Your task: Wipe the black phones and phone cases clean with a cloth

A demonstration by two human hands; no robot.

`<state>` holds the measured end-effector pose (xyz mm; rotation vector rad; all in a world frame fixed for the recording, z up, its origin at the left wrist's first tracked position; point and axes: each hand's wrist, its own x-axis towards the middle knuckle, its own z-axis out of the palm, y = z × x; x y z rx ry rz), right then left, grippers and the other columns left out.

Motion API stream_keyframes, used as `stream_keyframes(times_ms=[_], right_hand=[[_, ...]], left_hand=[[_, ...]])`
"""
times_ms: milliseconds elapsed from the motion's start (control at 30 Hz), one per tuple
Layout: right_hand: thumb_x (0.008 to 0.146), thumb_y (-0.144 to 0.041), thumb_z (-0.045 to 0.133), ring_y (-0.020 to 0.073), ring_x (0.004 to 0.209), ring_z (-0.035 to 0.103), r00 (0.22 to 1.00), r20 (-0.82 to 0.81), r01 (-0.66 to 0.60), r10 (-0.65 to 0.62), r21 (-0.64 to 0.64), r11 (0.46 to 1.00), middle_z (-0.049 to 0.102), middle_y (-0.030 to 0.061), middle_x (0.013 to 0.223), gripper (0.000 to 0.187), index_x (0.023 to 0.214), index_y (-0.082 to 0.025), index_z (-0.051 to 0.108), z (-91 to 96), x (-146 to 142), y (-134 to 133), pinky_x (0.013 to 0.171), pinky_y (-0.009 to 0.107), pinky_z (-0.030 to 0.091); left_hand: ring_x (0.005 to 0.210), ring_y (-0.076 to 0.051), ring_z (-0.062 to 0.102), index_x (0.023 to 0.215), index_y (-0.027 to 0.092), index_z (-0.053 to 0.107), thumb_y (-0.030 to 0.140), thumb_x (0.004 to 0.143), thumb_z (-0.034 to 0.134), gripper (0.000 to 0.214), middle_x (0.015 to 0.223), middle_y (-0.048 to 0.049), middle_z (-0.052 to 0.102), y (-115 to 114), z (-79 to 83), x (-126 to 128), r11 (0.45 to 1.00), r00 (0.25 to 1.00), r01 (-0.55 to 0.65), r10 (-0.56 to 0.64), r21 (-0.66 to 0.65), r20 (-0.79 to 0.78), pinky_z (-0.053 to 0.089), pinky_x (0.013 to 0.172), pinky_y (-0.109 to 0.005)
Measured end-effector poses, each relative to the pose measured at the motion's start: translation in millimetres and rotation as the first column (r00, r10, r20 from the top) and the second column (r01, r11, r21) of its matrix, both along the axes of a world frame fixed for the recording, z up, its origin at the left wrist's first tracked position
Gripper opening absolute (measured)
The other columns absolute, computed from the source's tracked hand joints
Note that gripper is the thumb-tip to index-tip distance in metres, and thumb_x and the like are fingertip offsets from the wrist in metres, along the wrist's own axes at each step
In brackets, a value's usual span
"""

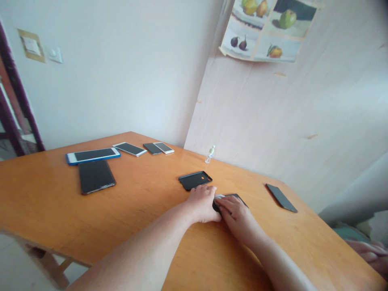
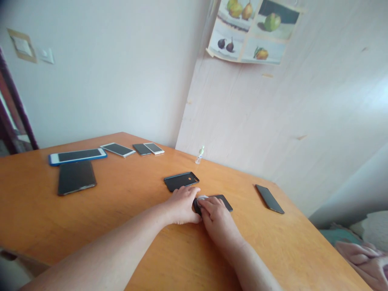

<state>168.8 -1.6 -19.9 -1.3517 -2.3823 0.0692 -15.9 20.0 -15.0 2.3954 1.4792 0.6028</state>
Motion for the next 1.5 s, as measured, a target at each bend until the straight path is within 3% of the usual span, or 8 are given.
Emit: stream_keyframes(times_ms=[133, 300, 433, 533, 800, 1033, 1267, 1500], right_hand=[[0.092, -0.024, 0.043, 0.0247, 0.116, 0.057, 0.978, 0.112, 0.178, -0.177, 0.008, 0.984, 0.067, 0.0026, 0.123, 0.037, 0.119, -0.032, 0.067, 3.8, 8.2, 6.6, 0.095, 0.042, 0.044], [0.096, -0.031, 0.037, 0.0289, 0.123, 0.056, 0.841, 0.186, 0.519, -0.509, -0.006, 0.855, 0.065, 0.0032, 0.128, 0.040, 0.126, -0.035, 0.063, -0.8, 37.7, 24.4, 0.098, 0.052, 0.042], [0.097, -0.034, 0.035, 0.0255, 0.140, 0.037, 0.959, 0.157, 0.251, -0.235, -0.086, 0.964, 0.051, -0.0008, 0.146, 0.045, 0.139, -0.036, 0.052, -5.1, 14.2, 14.4, 0.111, 0.051, 0.033], [0.099, -0.037, 0.034, 0.0276, 0.146, 0.024, 0.982, 0.172, 0.103, -0.075, -0.162, 0.981, 0.041, -0.0041, 0.152, 0.045, 0.142, -0.042, 0.045, -3.9, -1.9, 7.7, 0.114, 0.063, 0.019], [0.100, -0.040, 0.027, 0.0307, 0.147, 0.019, 0.852, 0.230, 0.507, -0.471, -0.139, 0.850, 0.037, 0.0052, 0.154, 0.051, 0.147, -0.027, 0.042, -7.9, 41.9, 21.3, 0.111, 0.071, 0.012], [0.101, -0.044, 0.028, 0.0220, 0.146, 0.024, 0.993, 0.118, 0.036, -0.001, -0.292, 0.956, 0.034, 0.0038, 0.155, 0.051, 0.148, -0.028, 0.039, 9.7, 5.3, -17.5, 0.120, 0.054, 0.013], [0.100, -0.035, 0.030, 0.0263, 0.143, 0.031, 0.886, 0.260, 0.440, -0.383, -0.219, 0.871, 0.039, 0.0129, 0.151, 0.051, 0.144, -0.016, 0.046, 8.7, 45.2, 3.4, 0.118, 0.055, 0.018], [0.100, -0.042, 0.034, 0.0197, 0.140, 0.037, 0.993, 0.122, 0.033, 0.010, -0.345, 0.938, 0.040, 0.0022, 0.152, 0.051, 0.148, -0.027, 0.040, 37.5, 4.8, -42.8, 0.118, 0.040, 0.028]], left_hand=[[0.112, -0.035, 0.055, 0.116, 0.023, 0.051, 0.052, 0.056, 0.068, 0.070, 0.122, -0.0107, 0.060, -0.4, 0.3, 0.6, 1.000, 1.000, 0.001, -0.001, 0.001, -0.028, 0.047, 0.090, -0.047], [0.115, -0.035, 0.053, 0.122, 0.022, 0.048, 0.053, 0.055, 0.069, 0.077, 0.128, -0.0120, 0.057, -1.0, 2.2, 1.0, 1.000, 0.999, 0.013, -0.013, -0.010, -0.032, 0.045, 0.092, -0.049], [0.116, -0.035, 0.052, 0.125, 0.022, 0.045, 0.049, 0.055, 0.068, 0.079, 0.128, -0.0123, 0.057, -0.9, 0.4, 1.6, 1.000, 1.000, 0.004, -0.004, -0.014, -0.003, 0.044, 0.094, -0.049], [0.117, -0.034, 0.052, 0.131, 0.022, 0.041, 0.044, 0.056, 0.067, 0.082, 0.128, -0.0124, 0.057, -0.7, -1.5, 1.9, 1.000, 1.000, -0.008, 0.009, -0.009, 0.020, 0.043, 0.095, -0.048], [0.116, -0.035, 0.052, 0.127, 0.020, 0.044, 0.050, 0.053, 0.070, 0.084, 0.127, -0.0135, 0.058, -1.7, 2.0, 2.1, 1.000, 1.000, 0.004, -0.004, -0.013, 0.002, 0.043, 0.096, -0.049], [0.113, -0.034, 0.055, 0.119, 0.022, 0.049, 0.052, 0.057, 0.067, 0.071, 0.119, -0.0124, 0.060, -0.6, -2.1, 3.0, 1.000, 0.998, -0.001, 0.001, 0.008, 0.055, 0.043, 0.092, -0.047], [0.110, -0.034, 0.055, 0.108, 0.022, 0.054, 0.048, 0.053, 0.070, 0.062, 0.115, -0.0118, 0.060, 1.1, -2.5, 2.4, 1.000, 1.000, 0.009, -0.010, 0.016, 0.026, 0.045, 0.089, -0.047], [0.110, -0.034, 0.055, 0.109, 0.022, 0.055, 0.051, 0.060, 0.067, 0.058, 0.114, -0.0114, 0.061, 0.7, -1.2, 1.1, 1.000, 0.998, 0.013, -0.014, 0.019, 0.054, 0.043, 0.091, -0.047]])
